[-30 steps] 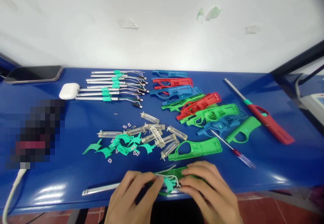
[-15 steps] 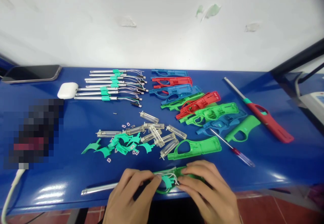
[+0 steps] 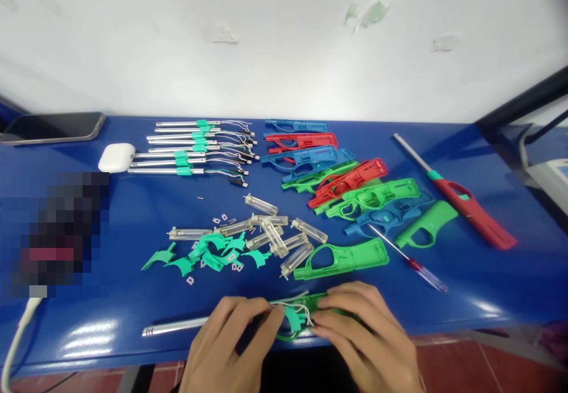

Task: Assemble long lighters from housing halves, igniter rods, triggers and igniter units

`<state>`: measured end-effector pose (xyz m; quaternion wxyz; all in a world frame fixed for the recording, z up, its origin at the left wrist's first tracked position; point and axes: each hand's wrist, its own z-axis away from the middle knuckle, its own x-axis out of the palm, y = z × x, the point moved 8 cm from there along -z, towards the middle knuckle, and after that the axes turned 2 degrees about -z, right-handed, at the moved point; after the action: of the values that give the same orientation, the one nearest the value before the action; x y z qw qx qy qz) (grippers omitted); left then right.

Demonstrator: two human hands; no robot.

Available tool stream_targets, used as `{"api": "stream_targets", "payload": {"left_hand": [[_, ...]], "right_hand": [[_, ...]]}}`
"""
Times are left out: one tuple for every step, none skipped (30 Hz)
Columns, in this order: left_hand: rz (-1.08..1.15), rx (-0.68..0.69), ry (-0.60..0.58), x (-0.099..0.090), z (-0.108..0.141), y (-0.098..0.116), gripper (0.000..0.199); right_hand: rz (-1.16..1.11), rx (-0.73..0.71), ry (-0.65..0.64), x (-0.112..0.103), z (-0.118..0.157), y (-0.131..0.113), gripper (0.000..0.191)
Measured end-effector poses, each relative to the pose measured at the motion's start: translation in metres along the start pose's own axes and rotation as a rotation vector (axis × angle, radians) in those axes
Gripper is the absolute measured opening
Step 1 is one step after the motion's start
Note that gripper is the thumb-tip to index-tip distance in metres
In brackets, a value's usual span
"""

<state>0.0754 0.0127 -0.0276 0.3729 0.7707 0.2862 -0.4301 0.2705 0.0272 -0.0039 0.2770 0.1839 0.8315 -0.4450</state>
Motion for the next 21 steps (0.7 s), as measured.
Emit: {"api": "stream_targets", "payload": {"left_hand": [[-0.003,0.002,-0.002,0.000,0.001,0.000,0.049],[-0.005,0.008,-0.003,0.000,0.001,-0.001,0.048],[-0.008,0.014,-0.001,0.000,0.002,-0.001,0.047],[-0.013,0.022,-0.002,-0.001,0.003,-0.001,0.046],[-0.020,0.032,0.002,-0.001,0.003,-0.001,0.044],[-0.028,0.042,0.002,-0.002,0.003,0.000,0.043],[-0.037,0.051,0.000,-0.002,0.002,0.002,0.042],[-0.045,0.055,-0.004,-0.003,0.000,0.003,0.041],[-0.046,0.050,-0.006,-0.003,-0.002,0.004,0.038],[-0.042,0.044,-0.001,-0.005,-0.004,0.005,0.035],[-0.038,0.037,0.008,-0.006,-0.007,0.006,0.030],[-0.035,0.033,0.020,-0.008,-0.010,0.007,0.027],[-0.035,0.036,0.032,-0.010,-0.012,0.008,0.024],[-0.038,0.047,0.038,-0.011,-0.013,0.009,0.023],[-0.045,0.066,0.040,-0.011,-0.014,0.010,0.023],[-0.050,0.082,0.038,-0.010,-0.014,0.011,0.023],[-0.052,0.089,0.035,-0.010,-0.014,0.011,0.022],[-0.052,0.092,0.036,-0.009,-0.014,0.010,0.021],[-0.051,0.089,0.039,-0.009,-0.013,0.010,0.021],[-0.049,0.079,0.047,-0.009,-0.013,0.009,0.020],[-0.045,0.068,0.051,-0.009,-0.013,0.008,0.020]], "right_hand": [[-0.001,0.002,-0.001,0.000,0.000,0.000,0.011],[-0.003,0.006,-0.002,0.001,0.000,0.001,0.010],[-0.003,0.009,-0.004,0.001,0.000,0.001,0.010],[-0.003,0.010,-0.007,0.001,0.000,0.002,0.010],[-0.002,0.010,-0.006,0.001,0.000,0.002,0.010],[-0.003,0.006,-0.003,0.000,0.000,0.001,0.010],[-0.001,0.000,-0.002,0.000,0.000,0.001,0.011],[0.003,-0.009,0.000,0.000,0.000,0.000,0.012],[0.006,-0.015,0.005,0.000,0.000,0.000,0.013],[0.009,-0.020,0.011,0.000,0.000,-0.001,0.014],[0.011,-0.025,0.015,-0.001,0.001,-0.001,0.016],[0.015,-0.028,0.017,-0.001,0.001,-0.001,0.017],[0.019,-0.028,0.019,0.000,0.001,-0.001,0.018],[0.023,-0.029,0.019,0.000,0.001,-0.001,0.019],[0.029,-0.032,0.016,0.000,0.001,-0.002,0.019],[0.035,-0.036,0.012,0.000,0.001,-0.002,0.019],[0.041,-0.039,0.011,0.000,0.000,-0.003,0.018],[0.047,-0.041,0.013,-0.001,0.000,-0.003,0.018],[0.052,-0.045,0.014,-0.001,-0.001,-0.003,0.017],[0.057,-0.046,0.014,-0.001,-0.001,-0.004,0.017],[0.062,-0.048,0.013,-0.001,-0.001,-0.004,0.016]]}}
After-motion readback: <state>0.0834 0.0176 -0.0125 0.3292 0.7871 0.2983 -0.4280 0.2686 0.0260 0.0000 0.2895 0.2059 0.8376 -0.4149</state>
